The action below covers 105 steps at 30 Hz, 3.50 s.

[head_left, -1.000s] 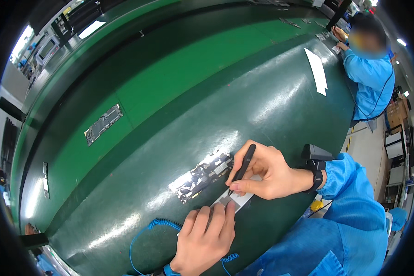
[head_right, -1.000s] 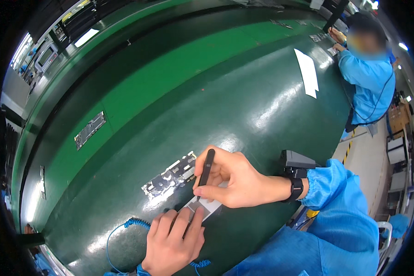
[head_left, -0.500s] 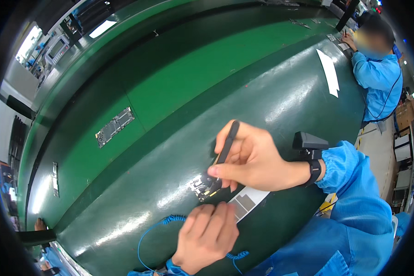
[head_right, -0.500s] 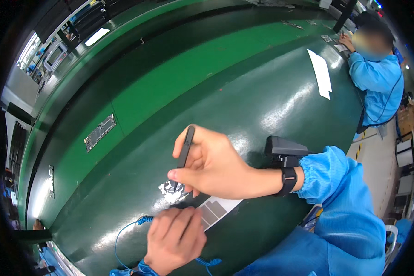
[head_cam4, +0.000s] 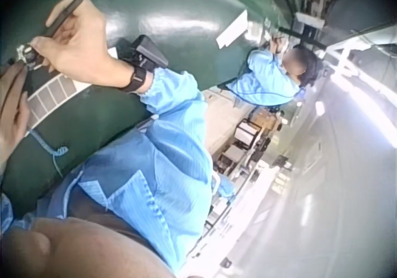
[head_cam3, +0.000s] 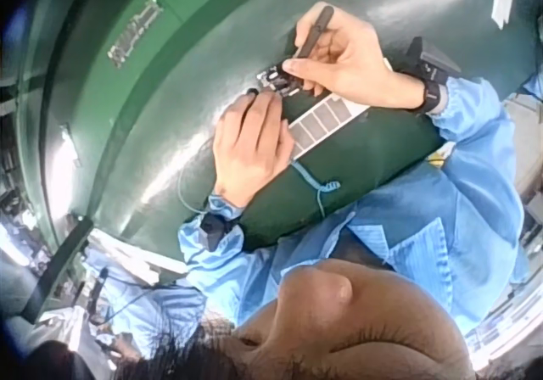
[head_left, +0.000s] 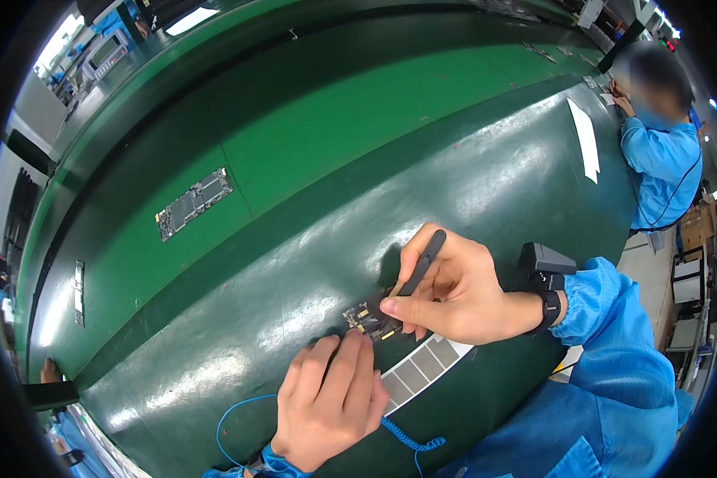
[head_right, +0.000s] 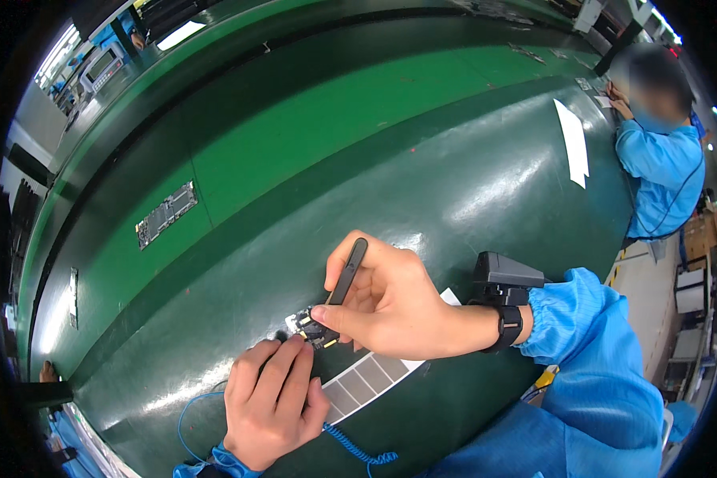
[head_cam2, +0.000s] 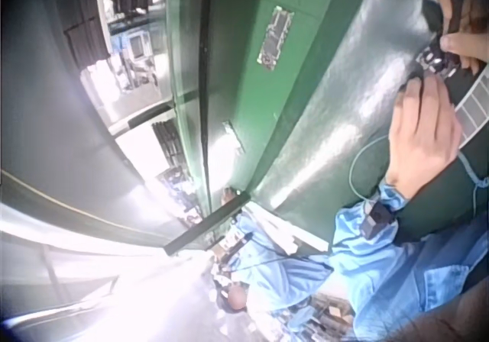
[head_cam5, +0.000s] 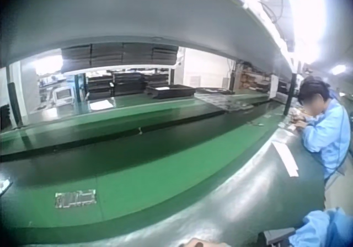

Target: The worker is using a pen to mark or point at specific components on small electronic circuit boards on a factory production line.

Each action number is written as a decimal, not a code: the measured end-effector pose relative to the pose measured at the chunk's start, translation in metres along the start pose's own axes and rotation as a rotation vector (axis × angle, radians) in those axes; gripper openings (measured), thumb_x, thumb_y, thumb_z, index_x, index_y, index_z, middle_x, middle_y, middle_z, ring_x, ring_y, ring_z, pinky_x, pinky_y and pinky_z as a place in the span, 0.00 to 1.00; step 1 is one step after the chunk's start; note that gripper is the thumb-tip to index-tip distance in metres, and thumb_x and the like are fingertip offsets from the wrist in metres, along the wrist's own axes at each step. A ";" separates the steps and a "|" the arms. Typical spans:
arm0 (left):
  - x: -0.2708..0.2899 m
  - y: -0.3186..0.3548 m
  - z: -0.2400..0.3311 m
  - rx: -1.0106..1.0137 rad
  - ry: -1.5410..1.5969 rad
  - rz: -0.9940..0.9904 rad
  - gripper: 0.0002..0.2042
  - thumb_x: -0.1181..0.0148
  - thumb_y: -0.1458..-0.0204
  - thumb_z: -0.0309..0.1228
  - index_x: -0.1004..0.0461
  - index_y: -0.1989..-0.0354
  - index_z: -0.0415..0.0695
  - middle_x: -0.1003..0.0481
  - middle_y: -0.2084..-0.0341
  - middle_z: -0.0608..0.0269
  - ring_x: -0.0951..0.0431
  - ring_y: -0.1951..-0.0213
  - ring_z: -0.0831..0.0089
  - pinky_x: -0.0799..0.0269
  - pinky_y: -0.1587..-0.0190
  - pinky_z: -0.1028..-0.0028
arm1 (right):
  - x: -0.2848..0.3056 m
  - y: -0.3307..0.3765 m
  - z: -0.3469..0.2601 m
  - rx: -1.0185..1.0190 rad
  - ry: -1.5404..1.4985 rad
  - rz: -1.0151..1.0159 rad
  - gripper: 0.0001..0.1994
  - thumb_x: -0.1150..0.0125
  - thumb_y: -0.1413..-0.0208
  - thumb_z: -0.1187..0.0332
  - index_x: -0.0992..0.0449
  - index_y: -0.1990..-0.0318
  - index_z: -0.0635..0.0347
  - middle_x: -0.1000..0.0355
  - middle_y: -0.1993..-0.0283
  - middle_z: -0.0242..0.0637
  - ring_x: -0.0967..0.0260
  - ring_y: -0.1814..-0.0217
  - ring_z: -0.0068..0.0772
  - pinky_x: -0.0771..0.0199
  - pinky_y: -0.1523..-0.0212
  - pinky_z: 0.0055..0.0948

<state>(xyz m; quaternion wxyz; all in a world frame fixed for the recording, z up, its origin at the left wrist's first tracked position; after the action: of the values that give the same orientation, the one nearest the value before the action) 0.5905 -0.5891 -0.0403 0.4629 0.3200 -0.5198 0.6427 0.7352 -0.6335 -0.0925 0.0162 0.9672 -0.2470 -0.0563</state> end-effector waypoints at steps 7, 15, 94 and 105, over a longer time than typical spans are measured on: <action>-0.007 -0.010 0.008 0.000 -0.048 -0.084 0.20 0.35 0.56 0.29 0.18 0.53 0.35 0.23 0.54 0.54 0.24 0.53 0.59 0.26 0.48 0.58 | 0.004 0.022 -0.044 0.524 0.483 0.007 0.18 0.29 0.46 0.86 0.35 0.57 0.65 0.21 0.68 0.41 0.19 0.65 0.25 0.17 0.67 0.25; -0.019 -0.018 0.049 -0.059 -0.107 -0.094 0.22 0.36 0.53 0.36 0.19 0.49 0.38 0.23 0.53 0.59 0.25 0.51 0.63 0.28 0.47 0.58 | 0.060 0.051 -0.005 0.038 0.061 -0.093 0.17 0.32 0.43 0.86 0.33 0.53 0.64 0.19 0.61 0.45 0.18 0.60 0.29 0.14 0.62 0.26; -0.248 -0.531 0.003 -0.224 0.070 -0.112 0.25 0.34 0.41 0.35 0.26 0.40 0.30 0.24 0.42 0.36 0.26 0.35 0.48 0.32 0.33 0.59 | 0.141 0.035 -0.002 0.398 0.196 -0.185 0.11 0.39 0.45 0.71 0.32 0.61 0.70 0.30 0.77 0.57 0.27 0.73 0.62 0.27 0.71 0.52; -0.325 -0.616 0.016 -0.143 0.331 -0.133 0.17 0.31 0.47 0.26 0.18 0.48 0.35 0.15 0.59 0.48 0.14 0.55 0.59 0.21 0.48 0.65 | 0.177 0.042 -0.011 0.391 0.221 -0.096 0.16 0.36 0.54 0.68 0.26 0.62 0.75 0.25 0.67 0.66 0.25 0.63 0.67 0.25 0.63 0.55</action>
<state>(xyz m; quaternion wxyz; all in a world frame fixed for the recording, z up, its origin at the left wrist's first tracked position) 1.2797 -0.6708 -0.0971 0.6051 0.2099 -0.4587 0.6159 0.8708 -0.7557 -0.0970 -0.1473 0.9629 -0.2037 0.0982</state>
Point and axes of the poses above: each hand's wrist, its own y-axis away from the middle knuckle, its own x-axis out of the back of the hand, z = x × y, the point moved 10 cm from there along -y, towards the middle knuckle
